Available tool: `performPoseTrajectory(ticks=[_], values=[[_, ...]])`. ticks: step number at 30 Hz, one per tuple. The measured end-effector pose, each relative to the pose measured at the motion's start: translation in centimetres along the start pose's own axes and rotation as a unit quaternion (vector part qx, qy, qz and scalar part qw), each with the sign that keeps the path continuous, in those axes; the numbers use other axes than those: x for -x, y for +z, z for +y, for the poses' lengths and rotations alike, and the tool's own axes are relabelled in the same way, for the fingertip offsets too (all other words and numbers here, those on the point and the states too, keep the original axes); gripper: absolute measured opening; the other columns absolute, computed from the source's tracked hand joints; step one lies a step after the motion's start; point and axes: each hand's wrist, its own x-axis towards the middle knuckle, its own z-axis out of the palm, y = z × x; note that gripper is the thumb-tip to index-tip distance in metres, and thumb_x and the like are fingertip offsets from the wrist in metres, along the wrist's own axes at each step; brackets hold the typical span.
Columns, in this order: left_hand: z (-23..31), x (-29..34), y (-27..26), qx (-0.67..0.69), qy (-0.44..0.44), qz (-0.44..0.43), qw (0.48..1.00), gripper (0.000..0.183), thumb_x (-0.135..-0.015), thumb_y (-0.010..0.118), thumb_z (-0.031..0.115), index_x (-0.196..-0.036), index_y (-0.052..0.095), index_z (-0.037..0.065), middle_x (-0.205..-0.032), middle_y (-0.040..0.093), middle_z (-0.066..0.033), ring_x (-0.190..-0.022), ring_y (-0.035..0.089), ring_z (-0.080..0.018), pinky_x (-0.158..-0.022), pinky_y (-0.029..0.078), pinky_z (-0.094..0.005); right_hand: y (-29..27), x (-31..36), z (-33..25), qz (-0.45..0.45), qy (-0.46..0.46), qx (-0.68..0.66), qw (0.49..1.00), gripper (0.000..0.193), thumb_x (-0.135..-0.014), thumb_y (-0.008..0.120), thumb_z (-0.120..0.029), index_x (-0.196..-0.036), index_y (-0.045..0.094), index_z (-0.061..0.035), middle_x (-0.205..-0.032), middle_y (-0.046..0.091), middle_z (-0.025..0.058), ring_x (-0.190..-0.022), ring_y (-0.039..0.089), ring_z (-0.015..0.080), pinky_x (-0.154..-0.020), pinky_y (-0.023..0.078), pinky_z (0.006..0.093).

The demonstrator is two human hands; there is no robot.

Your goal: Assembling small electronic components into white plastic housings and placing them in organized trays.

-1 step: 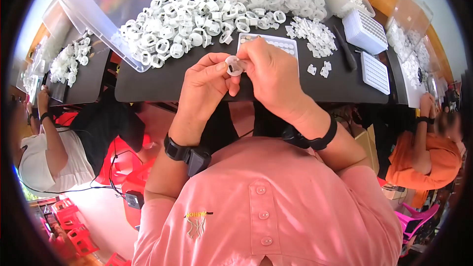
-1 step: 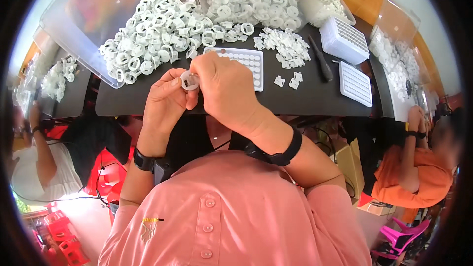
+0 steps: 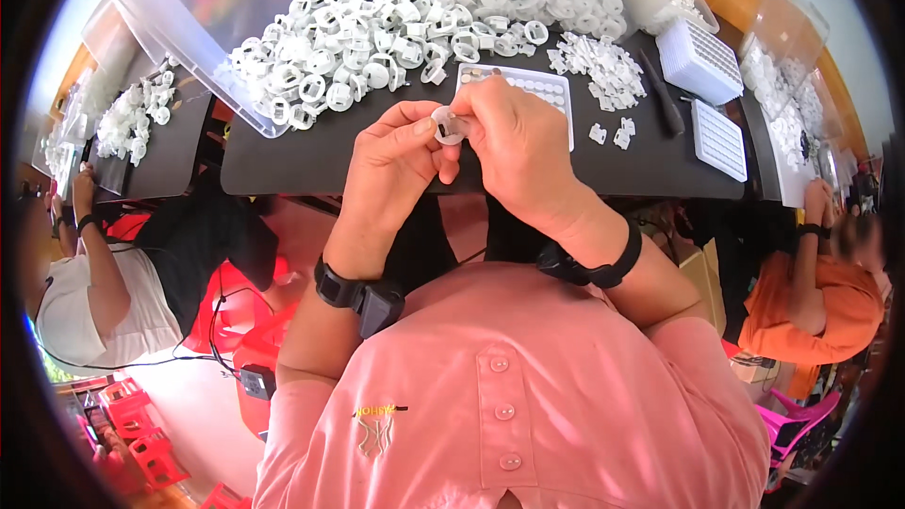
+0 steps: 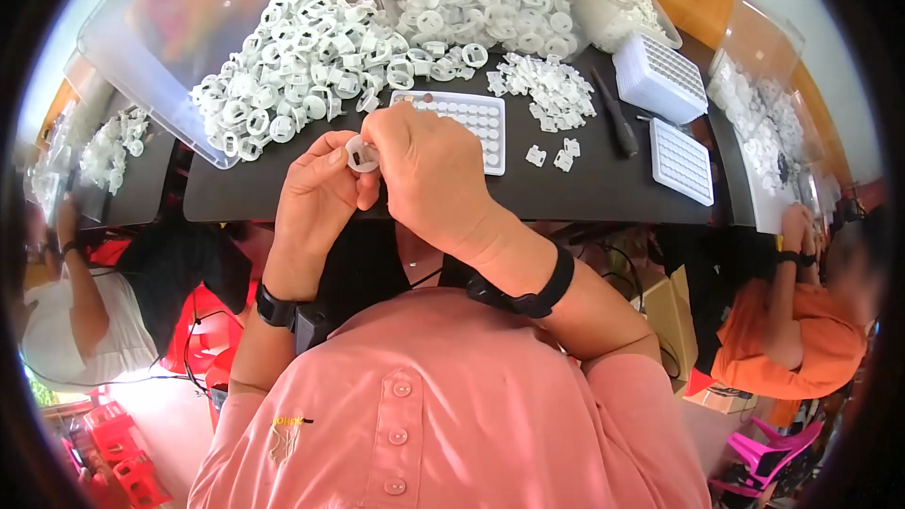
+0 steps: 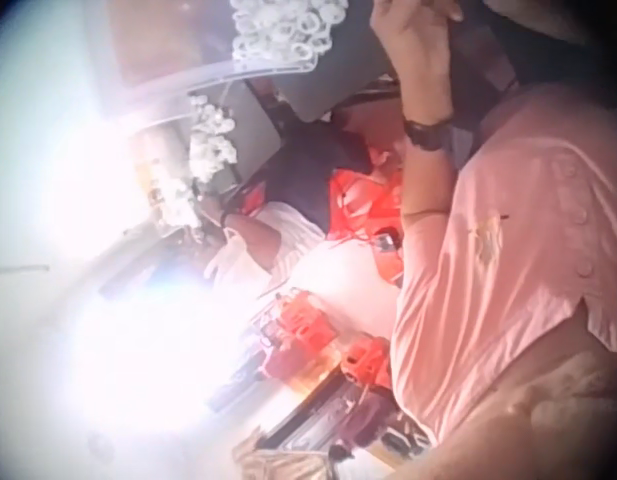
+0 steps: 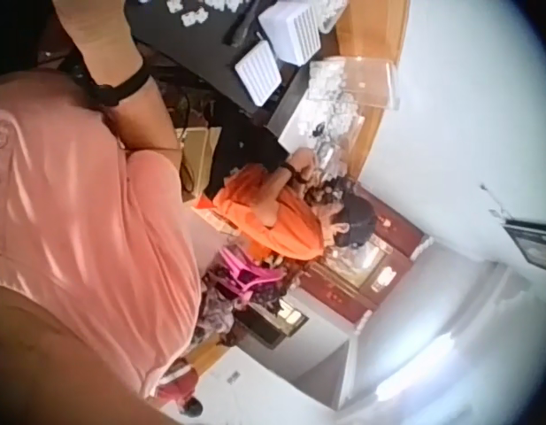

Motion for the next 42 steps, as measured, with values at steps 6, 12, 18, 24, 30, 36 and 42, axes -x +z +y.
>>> performPoseTrajectory(ticks=[6, 12, 18, 24, 30, 36, 42], values=[[-0.2, 0.1, 0.3, -0.017, 0.019, 0.023, 0.999, 0.020, -0.095, 0.064, 0.009, -0.108, 0.063, -0.005, -0.092, 0.067, -0.0142, -0.076, 0.066, -0.0213, -0.061, 0.052, -0.0350, 0.3, 0.5, 0.0, 0.006, 0.069, -0.134, 0.989, 0.012, -0.081, 0.066, 0.003, -0.086, 0.059, -0.0058, -0.076, 0.061, 0.0074, -0.065, 0.065, 0.0218, -0.056, 0.049, 0.0328], [-0.2, 0.1, -0.1, -0.005, 0.022, 0.001, 1.000, 0.019, -0.095, 0.064, 0.009, -0.108, 0.063, -0.005, -0.091, 0.067, -0.0135, -0.074, 0.066, -0.0212, -0.059, 0.052, -0.0349, -0.6, -0.1, -0.7, -0.060, 0.261, -0.446, 0.854, 0.010, -0.089, 0.064, 0.007, -0.085, 0.057, 0.0009, -0.076, 0.065, 0.0062, -0.069, 0.067, 0.0119, -0.061, 0.052, 0.0245], [-0.3, 0.2, -0.3, -0.002, 0.020, -0.004, 1.000, 0.019, -0.095, 0.064, 0.009, -0.107, 0.063, -0.005, -0.091, 0.067, -0.0133, -0.072, 0.066, -0.0213, -0.057, 0.051, -0.0346, -0.8, 0.0, -0.7, -0.060, 0.307, -0.490, 0.813, 0.007, -0.088, 0.066, 0.006, -0.087, 0.061, 0.0015, -0.076, 0.066, 0.0064, -0.069, 0.068, 0.0127, -0.064, 0.053, 0.0249], [-0.1, 0.1, -0.2, -0.013, 0.011, -0.001, 1.000, 0.019, -0.095, 0.064, 0.009, -0.108, 0.063, -0.005, -0.092, 0.067, -0.0133, -0.071, 0.066, -0.0212, -0.057, 0.051, -0.0344, -0.5, 0.6, 0.0, -0.050, 0.309, -0.506, 0.804, 0.006, -0.087, 0.069, 0.005, -0.087, 0.064, 0.0023, -0.078, 0.068, 0.0067, -0.071, 0.068, 0.0128, -0.066, 0.053, 0.0244], [-0.1, 0.0, -0.2, -0.003, 0.008, 0.001, 1.000, 0.019, -0.094, 0.065, 0.009, -0.107, 0.064, -0.004, -0.093, 0.068, -0.0132, -0.072, 0.066, -0.0213, -0.057, 0.052, -0.0343, -0.8, 0.5, 0.0, -0.056, 0.309, -0.508, 0.802, 0.007, -0.085, 0.071, 0.003, -0.086, 0.064, 0.0016, -0.078, 0.069, 0.0059, -0.071, 0.067, 0.0113, -0.066, 0.052, 0.0238], [-0.2, 0.0, -0.4, -0.045, 0.010, -0.004, 0.999, 0.026, -0.094, 0.066, 0.018, -0.111, 0.063, -0.002, -0.096, 0.069, -0.0126, -0.074, 0.066, -0.0193, -0.054, 0.049, -0.0312, -1.5, -0.3, 0.1, -0.109, 0.335, -0.473, 0.808, 0.008, -0.083, 0.073, 0.002, -0.085, 0.065, 0.0012, -0.076, 0.068, 0.0051, -0.069, 0.068, 0.0115, -0.062, 0.049, 0.0242], [-0.3, 0.2, -0.1, -0.010, 0.004, 0.003, 1.000, 0.020, -0.094, 0.065, 0.009, -0.109, 0.063, -0.005, -0.095, 0.069, -0.0146, -0.073, 0.067, -0.0215, -0.058, 0.053, -0.0340, -1.1, 0.6, -1.5, -0.060, 0.331, -0.443, 0.831, 0.007, -0.085, 0.069, 0.004, -0.086, 0.063, 0.0007, -0.076, 0.067, 0.0055, -0.063, 0.067, 0.0120, -0.058, 0.048, 0.0252]])
